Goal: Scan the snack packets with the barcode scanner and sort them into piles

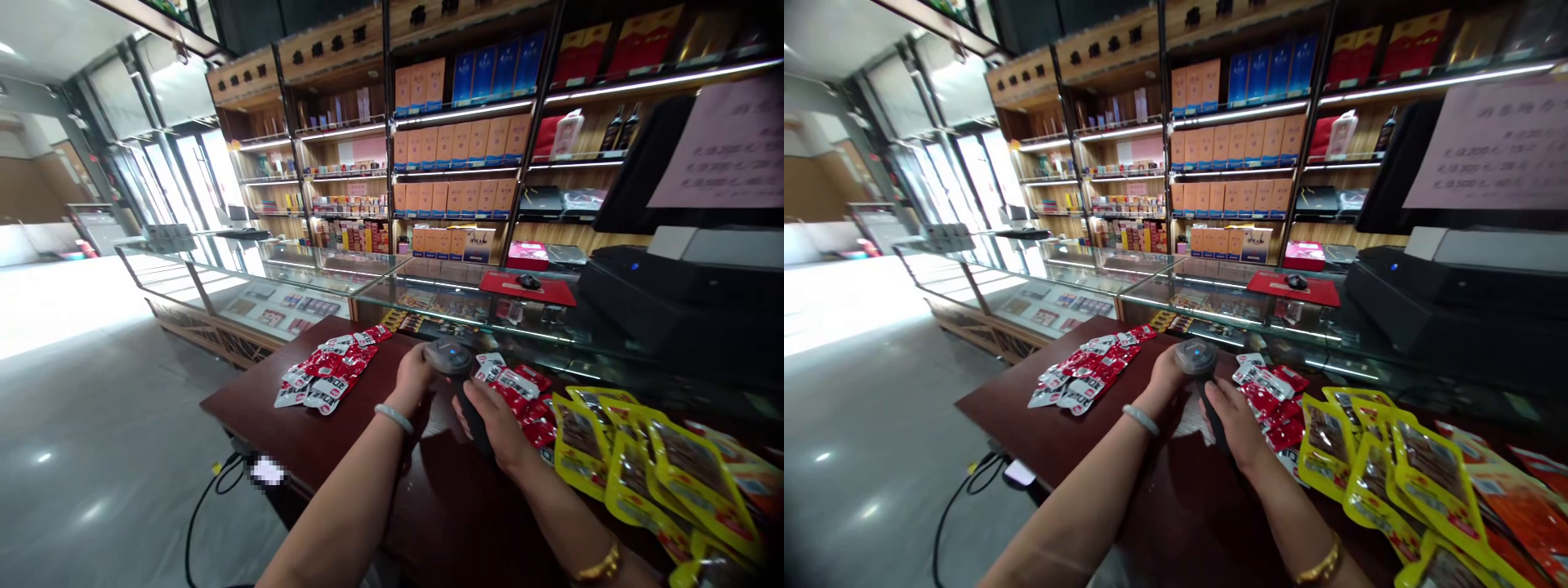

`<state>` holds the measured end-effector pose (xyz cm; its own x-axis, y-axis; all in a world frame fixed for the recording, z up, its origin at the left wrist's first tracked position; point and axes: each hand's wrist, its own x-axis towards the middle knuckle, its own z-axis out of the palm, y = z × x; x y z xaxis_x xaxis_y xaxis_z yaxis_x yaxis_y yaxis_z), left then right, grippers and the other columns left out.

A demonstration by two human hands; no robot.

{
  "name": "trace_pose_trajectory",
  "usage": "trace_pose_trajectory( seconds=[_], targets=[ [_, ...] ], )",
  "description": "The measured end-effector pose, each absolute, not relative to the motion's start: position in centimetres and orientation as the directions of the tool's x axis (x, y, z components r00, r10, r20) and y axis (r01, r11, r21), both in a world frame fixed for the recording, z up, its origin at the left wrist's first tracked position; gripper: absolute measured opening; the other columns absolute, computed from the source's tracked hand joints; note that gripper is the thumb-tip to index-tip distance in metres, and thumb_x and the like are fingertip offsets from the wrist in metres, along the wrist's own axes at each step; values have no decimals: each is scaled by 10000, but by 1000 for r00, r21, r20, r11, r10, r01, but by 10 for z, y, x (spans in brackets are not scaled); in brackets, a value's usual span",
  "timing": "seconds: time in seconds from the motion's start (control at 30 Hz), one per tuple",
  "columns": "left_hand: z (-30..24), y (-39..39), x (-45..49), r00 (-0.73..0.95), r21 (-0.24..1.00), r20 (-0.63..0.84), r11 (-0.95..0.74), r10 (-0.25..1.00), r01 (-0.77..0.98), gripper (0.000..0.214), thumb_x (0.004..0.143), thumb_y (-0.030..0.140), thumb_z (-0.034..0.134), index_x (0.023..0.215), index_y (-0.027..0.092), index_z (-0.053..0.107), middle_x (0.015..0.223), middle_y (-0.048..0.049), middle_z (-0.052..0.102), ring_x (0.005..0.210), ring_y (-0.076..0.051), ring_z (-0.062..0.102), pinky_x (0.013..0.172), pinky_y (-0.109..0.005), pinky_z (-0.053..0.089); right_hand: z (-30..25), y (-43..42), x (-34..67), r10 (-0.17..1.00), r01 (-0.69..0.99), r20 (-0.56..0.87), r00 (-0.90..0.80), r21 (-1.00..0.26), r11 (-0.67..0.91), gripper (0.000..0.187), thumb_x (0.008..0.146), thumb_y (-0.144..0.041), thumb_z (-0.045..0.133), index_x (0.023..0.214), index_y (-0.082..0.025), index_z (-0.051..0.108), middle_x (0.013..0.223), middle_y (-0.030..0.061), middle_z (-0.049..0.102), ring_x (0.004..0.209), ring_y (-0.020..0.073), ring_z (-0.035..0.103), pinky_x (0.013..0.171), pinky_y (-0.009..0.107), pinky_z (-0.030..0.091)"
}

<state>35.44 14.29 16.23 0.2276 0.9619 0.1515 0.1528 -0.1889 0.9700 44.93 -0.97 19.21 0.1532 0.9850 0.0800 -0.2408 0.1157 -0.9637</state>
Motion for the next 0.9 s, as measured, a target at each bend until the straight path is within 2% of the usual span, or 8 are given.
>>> trace_pose_trajectory(
  seconds=[0.07, 0.17, 0.3, 0.37, 0.57, 0.73, 0.8, 0.9],
  targets=[
    [167, 158, 343, 164, 852, 250, -298, 954, 430, 374, 799, 295, 665, 1155, 179, 657, 1090, -125, 722, 1005, -237, 659, 873, -316, 488, 191, -9, 447, 988, -249, 55, 148, -964, 91, 400, 802, -581, 667, 781, -204, 536, 561, -49, 498, 424, 72, 386, 389, 194, 292],
    [179, 194, 328, 123, 564, 291, -274, 949, 779, 469, 873, 336, 565, 1291, 123, 569, 1323, -203, 600, 1274, -297, 520, 1064, -396, 376, 188, -7, 444, 990, -243, 19, 142, -969, 54, 408, 805, -593, 658, 809, -201, 544, 554, -57, 498, 415, 72, 396, 384, 188, 287],
    [190, 243, 303, 142, 271, 197, -193, 970, 943, 567, 930, 349, 422, 1445, 111, 418, 1530, -207, 383, 1472, -318, 242, 1172, -497, 190, 182, -4, 443, 991, -233, 6, 133, -972, 37, 413, 823, -591, 642, 776, -200, 516, 554, -59, 493, 417, 72, 409, 378, 180, 280],
    [190, 258, 289, 116, 176, 74, -127, 991, 976, 591, 915, 340, 432, 1467, 131, 397, 1554, -209, 339, 1479, -338, 215, 1164, -545, 167, 181, -4, 444, 990, -247, 8, 143, -968, 43, 412, 829, -583, 641, 758, -202, 500, 551, -62, 487, 416, 68, 401, 379, 178, 280],
    [189, 262, 282, 170, 104, 50, -174, 984, 979, 512, 855, 393, 545, 1306, 152, 585, 1381, -218, 546, 1325, -356, 451, 1142, -539, 190, 186, -5, 445, 987, -260, 46, 157, -962, 86, 404, 826, -581, 640, 773, -197, 527, 574, -52, 506, 433, 74, 416, 392, 190, 330],
    [198, 250, 305, 241, 78, 19, -241, 970, 967, 728, 572, 575, 799, 1160, 166, 668, 1329, -225, 571, 1296, -400, 455, 1068, -474, 332, 194, -5, 450, 983, -288, 48, 178, -952, 99, 424, 786, -601, 665, 824, -198, 542, 567, -53, 518, 417, 74, 410, 379, 189, 309],
    [200, 242, 310, 277, 110, 13, -276, 961, 955, 795, 500, 554, 847, 1159, 157, 648, 1300, -231, 590, 1265, -395, 494, 1008, -421, 395, 199, -7, 453, 981, -300, 38, 192, -949, 96, 437, 772, -611, 672, 842, -199, 544, 567, -56, 523, 408, 70, 406, 375, 184, 292],
    [199, 221, 316, 306, 290, 52, -308, 951, 906, 683, 594, 453, 832, 1162, 162, 588, 1137, -192, 682, 1087, -332, 634, 862, -349, 469, 209, -10, 457, 978, -336, 52, 201, -934, 119, 427, 778, -607, 665, 806, -209, 514, 567, -63, 517, 398, 63, 392, 377, 180, 275]
  ],
)
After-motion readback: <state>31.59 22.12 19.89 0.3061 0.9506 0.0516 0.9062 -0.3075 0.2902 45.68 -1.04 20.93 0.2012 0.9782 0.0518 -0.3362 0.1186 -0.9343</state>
